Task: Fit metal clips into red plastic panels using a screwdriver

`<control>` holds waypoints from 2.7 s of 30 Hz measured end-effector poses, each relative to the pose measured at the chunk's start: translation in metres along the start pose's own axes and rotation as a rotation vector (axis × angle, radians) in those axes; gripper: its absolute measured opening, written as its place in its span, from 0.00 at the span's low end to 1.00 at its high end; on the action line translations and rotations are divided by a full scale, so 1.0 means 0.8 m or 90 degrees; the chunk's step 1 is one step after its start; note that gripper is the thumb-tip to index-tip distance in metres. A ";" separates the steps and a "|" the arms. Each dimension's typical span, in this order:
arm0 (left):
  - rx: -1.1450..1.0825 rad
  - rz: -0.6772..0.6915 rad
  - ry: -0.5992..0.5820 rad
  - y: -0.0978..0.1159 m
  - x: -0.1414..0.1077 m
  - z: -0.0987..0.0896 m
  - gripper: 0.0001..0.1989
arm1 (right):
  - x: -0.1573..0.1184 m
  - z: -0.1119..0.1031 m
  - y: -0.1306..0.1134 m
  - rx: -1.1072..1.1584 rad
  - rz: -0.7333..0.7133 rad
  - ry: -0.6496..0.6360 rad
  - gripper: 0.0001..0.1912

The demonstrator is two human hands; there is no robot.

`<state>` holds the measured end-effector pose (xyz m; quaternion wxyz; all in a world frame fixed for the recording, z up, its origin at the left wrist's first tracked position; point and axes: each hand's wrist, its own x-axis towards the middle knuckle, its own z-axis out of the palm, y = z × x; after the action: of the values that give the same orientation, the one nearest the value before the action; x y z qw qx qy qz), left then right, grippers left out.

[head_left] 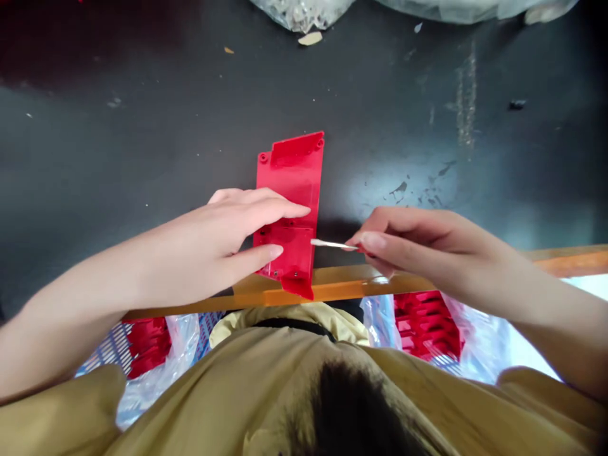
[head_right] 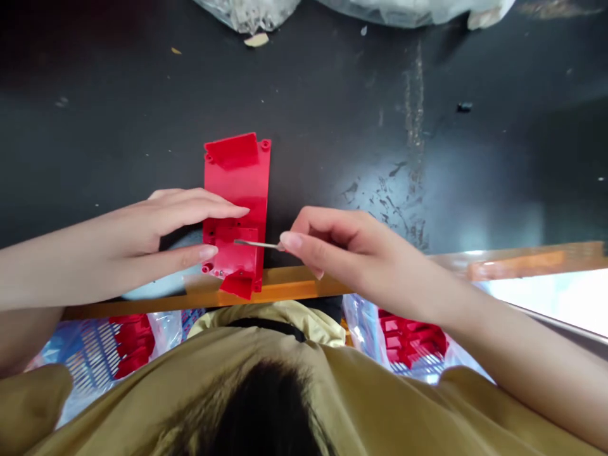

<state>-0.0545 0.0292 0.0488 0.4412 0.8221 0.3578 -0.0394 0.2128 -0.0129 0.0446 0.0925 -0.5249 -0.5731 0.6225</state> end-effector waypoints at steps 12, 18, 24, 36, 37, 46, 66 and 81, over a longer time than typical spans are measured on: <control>-0.008 0.043 0.016 -0.021 -0.009 0.021 0.21 | 0.012 0.039 0.006 -0.123 -0.111 -0.011 0.09; -0.030 0.048 0.022 -0.026 -0.006 0.022 0.21 | 0.013 0.043 0.008 -0.172 -0.137 0.016 0.10; -0.038 0.036 0.047 -0.025 -0.004 0.027 0.20 | 0.012 0.044 0.004 -0.240 -0.130 0.023 0.10; -0.013 0.058 0.051 -0.019 -0.004 0.031 0.28 | 0.013 0.042 0.002 -0.223 -0.111 -0.024 0.12; -0.010 0.060 0.046 -0.020 -0.004 0.031 0.28 | 0.013 0.042 0.002 -0.224 -0.108 -0.025 0.12; -0.011 0.058 0.040 -0.020 -0.006 0.030 0.23 | 0.017 0.041 -0.002 -0.165 -0.078 -0.049 0.11; -0.003 0.064 0.042 -0.020 -0.004 0.032 0.24 | 0.016 0.035 -0.001 -0.182 -0.058 -0.054 0.13; -0.013 0.052 0.024 -0.020 -0.006 0.030 0.21 | 0.014 0.039 -0.003 -0.227 -0.078 -0.021 0.14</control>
<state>-0.0616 0.0142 0.0249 0.4441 0.8321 0.3323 -0.0023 0.1828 -0.0230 0.0339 0.0262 -0.4869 -0.7066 0.5129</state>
